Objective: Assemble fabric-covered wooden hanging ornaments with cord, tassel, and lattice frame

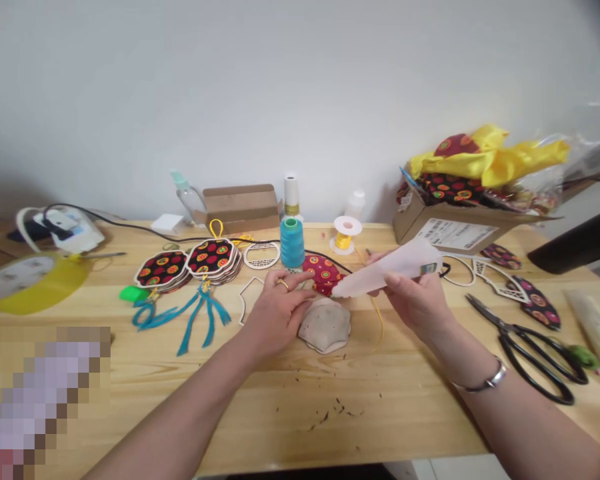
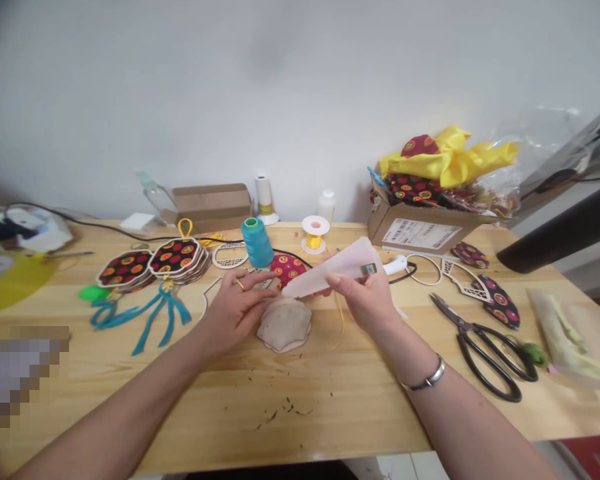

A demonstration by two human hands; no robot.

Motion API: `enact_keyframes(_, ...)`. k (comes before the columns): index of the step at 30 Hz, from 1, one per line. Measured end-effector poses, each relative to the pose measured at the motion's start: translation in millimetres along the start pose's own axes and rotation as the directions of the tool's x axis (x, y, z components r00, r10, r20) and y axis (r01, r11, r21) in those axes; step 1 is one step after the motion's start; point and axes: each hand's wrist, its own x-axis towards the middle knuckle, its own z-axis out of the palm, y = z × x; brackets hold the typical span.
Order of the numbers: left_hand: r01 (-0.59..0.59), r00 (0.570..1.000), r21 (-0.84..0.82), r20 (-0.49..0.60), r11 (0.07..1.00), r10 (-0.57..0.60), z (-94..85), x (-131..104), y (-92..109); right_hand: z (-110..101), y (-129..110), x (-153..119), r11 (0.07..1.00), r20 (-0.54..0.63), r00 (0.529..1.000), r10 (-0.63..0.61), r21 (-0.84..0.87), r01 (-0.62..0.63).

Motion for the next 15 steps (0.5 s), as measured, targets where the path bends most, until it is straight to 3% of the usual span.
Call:
enact_keyframes(9, 0.005, 0.992, 0.013, 0.128, 1.0, -0.007, 14.3, 4, -14, 1, -7, 3, 0.997, -0.078, 0.995, -0.069, 0.033, 0.072)
enact_keyframes(15, 0.026, 0.99, 0.03, 0.135, 0.999, -0.029, 17.3, 5, -16, -4, -4, 3, 0.988, 0.064, 0.986, -0.151, 0.054, 0.148)
